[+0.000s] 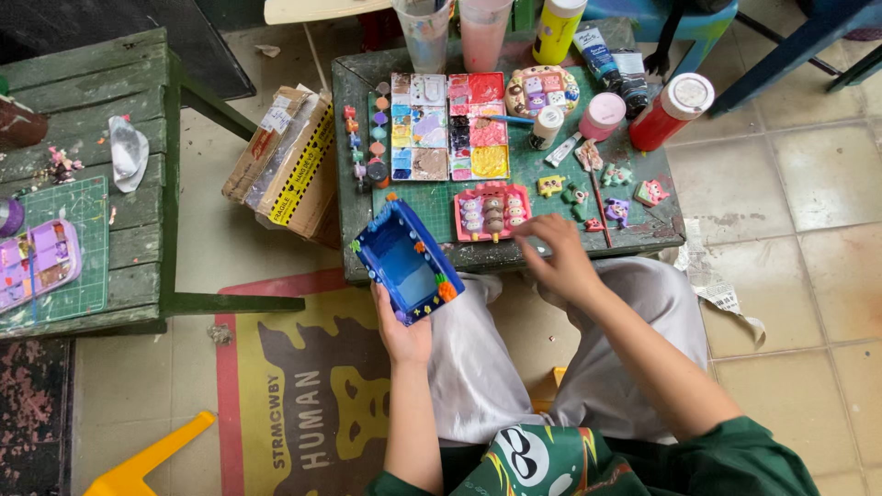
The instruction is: The person paints several small plastic figurines and a rectangular tray using a paintbrush and a palette of acrylic paints. They dip the brush into different colors and apply paint to the figurines and the tray's surface, placing finished items on the table.
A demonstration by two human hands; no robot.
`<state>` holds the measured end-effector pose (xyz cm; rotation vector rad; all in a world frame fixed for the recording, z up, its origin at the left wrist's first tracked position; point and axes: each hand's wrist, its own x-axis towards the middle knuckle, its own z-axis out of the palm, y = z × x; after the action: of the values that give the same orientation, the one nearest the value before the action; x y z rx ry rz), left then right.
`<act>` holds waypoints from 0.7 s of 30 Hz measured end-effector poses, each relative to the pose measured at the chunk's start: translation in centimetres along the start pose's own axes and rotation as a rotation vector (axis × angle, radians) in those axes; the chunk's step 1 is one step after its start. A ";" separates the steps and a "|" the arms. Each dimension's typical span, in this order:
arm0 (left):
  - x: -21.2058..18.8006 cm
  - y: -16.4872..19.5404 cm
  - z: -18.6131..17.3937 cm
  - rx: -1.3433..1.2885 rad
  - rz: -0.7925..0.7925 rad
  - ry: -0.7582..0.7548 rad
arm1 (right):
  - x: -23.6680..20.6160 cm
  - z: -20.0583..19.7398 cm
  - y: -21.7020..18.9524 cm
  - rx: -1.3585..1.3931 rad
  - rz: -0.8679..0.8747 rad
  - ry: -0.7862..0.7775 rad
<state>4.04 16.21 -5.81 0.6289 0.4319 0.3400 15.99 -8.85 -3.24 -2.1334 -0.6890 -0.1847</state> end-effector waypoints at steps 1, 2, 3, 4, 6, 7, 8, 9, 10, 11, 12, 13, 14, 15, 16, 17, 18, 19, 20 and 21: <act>0.7 -0.2 1.2 0.003 0.034 -0.028 | -0.4 -1.4 1.1 0.042 0.016 0.082; 1.4 -0.5 2.5 0.007 0.066 -0.057 | -0.8 -2.7 2.3 0.084 0.032 0.164; 2.3 -0.7 3.8 0.010 0.097 -0.086 | -1.2 -3.6 3.5 0.118 0.162 0.256; 3.1 -0.9 5.2 0.006 0.105 -0.108 | -1.4 -4.4 4.7 0.151 0.291 0.348; 5.1 -1.7 8.0 0.000 0.116 -0.153 | -2.1 -5.9 7.1 -0.103 0.340 0.358; 6.4 -2.0 9.4 0.002 0.137 -0.146 | -2.2 -6.1 8.1 -0.230 0.362 0.361; 7.6 -2.4 10.7 0.003 0.157 -0.140 | -2.2 -6.0 9.0 -0.318 0.341 0.333; 8.9 -2.9 11.9 0.021 0.172 -0.119 | -2.2 -5.6 9.7 -0.404 0.321 0.304; 10.1 -3.3 12.9 0.039 0.188 -0.097 | -2.3 -5.2 10.3 -0.489 0.299 0.273; 11.1 -3.6 13.5 0.055 0.206 -0.075 | -2.3 -4.8 10.8 -0.511 0.315 0.253; 11.8 -3.8 13.8 0.037 0.224 -0.098 | -2.2 -4.3 11.1 -0.532 0.330 0.235; 12.6 -3.9 13.9 0.017 0.242 -0.122 | -2.2 -4.0 11.4 -0.554 0.344 0.217; 13.2 -4.0 13.8 -0.002 0.260 -0.143 | -2.2 -3.7 11.6 -0.585 0.359 0.198; 13.5 -4.1 13.5 0.004 0.259 -0.119 | -2.2 -3.4 11.7 -0.615 0.374 0.177; 13.7 -4.1 13.0 0.010 0.261 -0.093 | -2.3 -3.2 11.7 -0.644 0.387 0.154; 13.9 -4.2 12.6 0.017 0.263 -0.067 | -2.3 -3.1 11.8 -0.647 0.388 0.153; 14.1 -4.2 12.2 0.008 0.260 -0.040 | -2.4 -3.0 11.8 -0.648 0.391 0.151; 14.2 -4.1 11.8 0.001 0.256 -0.012 | -2.5 -2.8 11.8 -0.649 0.395 0.147; 14.2 -4.0 11.4 -0.008 0.255 0.015 | -2.5 -2.7 11.8 -0.659 0.393 0.145; 14.3 -3.8 11.2 0.004 0.259 0.017 | -2.5 -2.5 11.8 -0.671 0.386 0.145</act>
<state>22.42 13.99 -4.15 0.6874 0.3675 0.5916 20.55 -17.46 -10.82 -2.8061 -0.1131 -0.3963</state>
